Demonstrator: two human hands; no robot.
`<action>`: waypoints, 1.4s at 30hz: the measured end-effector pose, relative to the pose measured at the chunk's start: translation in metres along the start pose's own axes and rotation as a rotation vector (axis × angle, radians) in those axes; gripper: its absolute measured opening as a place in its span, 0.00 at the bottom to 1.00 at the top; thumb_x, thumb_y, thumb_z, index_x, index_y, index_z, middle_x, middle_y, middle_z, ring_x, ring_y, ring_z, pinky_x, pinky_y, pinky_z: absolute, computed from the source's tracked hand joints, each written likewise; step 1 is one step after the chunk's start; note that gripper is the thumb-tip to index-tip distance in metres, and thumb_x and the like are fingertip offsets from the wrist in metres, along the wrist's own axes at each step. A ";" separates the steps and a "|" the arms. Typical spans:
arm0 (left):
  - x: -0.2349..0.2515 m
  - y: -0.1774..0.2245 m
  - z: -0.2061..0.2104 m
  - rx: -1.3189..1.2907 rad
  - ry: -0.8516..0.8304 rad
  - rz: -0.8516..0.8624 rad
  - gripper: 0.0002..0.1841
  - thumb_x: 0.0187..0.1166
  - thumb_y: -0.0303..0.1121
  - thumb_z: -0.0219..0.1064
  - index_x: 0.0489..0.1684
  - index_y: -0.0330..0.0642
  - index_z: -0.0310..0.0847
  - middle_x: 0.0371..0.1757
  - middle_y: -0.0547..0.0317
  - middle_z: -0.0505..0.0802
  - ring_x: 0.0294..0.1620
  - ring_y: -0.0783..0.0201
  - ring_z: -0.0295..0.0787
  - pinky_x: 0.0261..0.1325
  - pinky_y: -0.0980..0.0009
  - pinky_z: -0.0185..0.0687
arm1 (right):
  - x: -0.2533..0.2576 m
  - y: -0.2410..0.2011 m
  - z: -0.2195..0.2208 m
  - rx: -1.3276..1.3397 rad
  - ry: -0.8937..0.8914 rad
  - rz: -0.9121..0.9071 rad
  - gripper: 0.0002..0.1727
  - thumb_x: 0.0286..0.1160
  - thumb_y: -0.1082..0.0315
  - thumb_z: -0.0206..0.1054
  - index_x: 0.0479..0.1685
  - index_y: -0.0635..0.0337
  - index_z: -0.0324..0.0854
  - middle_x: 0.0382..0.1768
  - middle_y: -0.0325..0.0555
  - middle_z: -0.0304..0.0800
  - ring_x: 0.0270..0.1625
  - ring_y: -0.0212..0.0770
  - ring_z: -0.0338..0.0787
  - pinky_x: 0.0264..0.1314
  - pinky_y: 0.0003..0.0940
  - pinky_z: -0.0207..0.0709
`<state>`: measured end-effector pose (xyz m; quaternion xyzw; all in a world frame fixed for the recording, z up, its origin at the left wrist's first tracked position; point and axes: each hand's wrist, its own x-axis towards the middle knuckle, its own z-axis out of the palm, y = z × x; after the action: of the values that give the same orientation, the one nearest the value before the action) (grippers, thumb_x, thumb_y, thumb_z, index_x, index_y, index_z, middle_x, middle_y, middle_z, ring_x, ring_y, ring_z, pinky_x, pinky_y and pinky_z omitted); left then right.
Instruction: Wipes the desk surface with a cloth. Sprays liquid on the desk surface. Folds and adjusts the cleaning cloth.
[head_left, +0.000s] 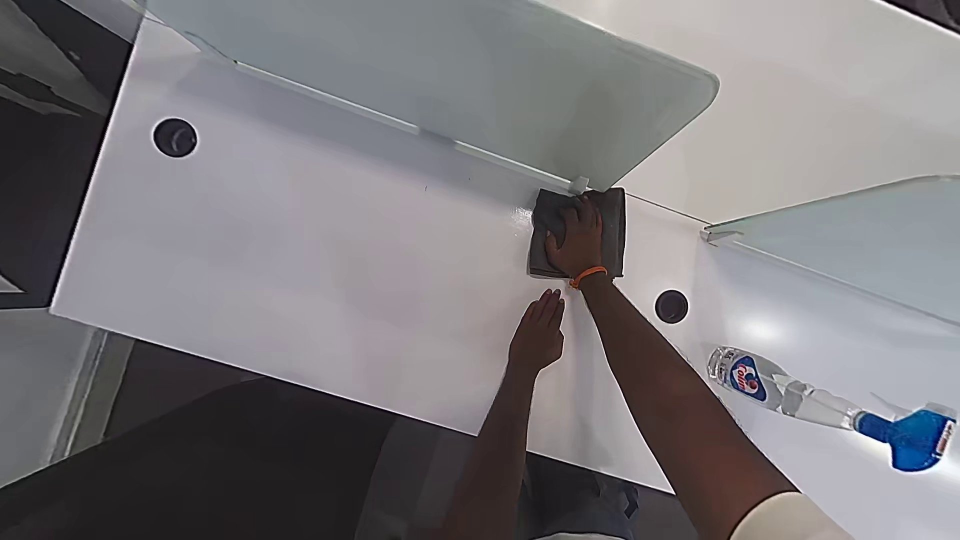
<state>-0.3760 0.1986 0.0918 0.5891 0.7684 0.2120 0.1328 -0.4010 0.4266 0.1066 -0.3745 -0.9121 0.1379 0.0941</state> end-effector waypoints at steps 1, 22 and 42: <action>-0.001 0.000 0.000 0.003 -0.008 -0.001 0.30 0.78 0.32 0.51 0.84 0.40 0.70 0.89 0.53 0.71 0.93 0.55 0.58 0.90 0.56 0.57 | -0.005 0.001 0.000 0.009 -0.017 -0.039 0.34 0.65 0.40 0.63 0.66 0.53 0.83 0.80 0.55 0.74 0.91 0.58 0.61 0.93 0.58 0.49; 0.000 0.003 -0.005 0.028 -0.007 0.016 0.30 0.76 0.38 0.55 0.79 0.38 0.76 0.84 0.47 0.78 0.89 0.50 0.66 0.87 0.55 0.61 | -0.024 -0.033 0.011 -0.112 0.038 0.138 0.27 0.80 0.53 0.52 0.77 0.41 0.81 0.78 0.56 0.76 0.86 0.62 0.67 0.90 0.65 0.46; 0.001 0.001 -0.007 -0.004 -0.046 0.000 0.33 0.73 0.36 0.57 0.83 0.37 0.70 0.89 0.49 0.71 0.91 0.54 0.61 0.87 0.58 0.61 | 0.041 -0.043 0.018 -0.063 0.038 -0.020 0.28 0.75 0.47 0.57 0.73 0.43 0.83 0.77 0.49 0.79 0.81 0.58 0.73 0.81 0.67 0.57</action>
<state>-0.3790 0.1981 0.0984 0.5936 0.7646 0.2000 0.1519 -0.4628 0.4235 0.1063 -0.3706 -0.9178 0.1009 0.1008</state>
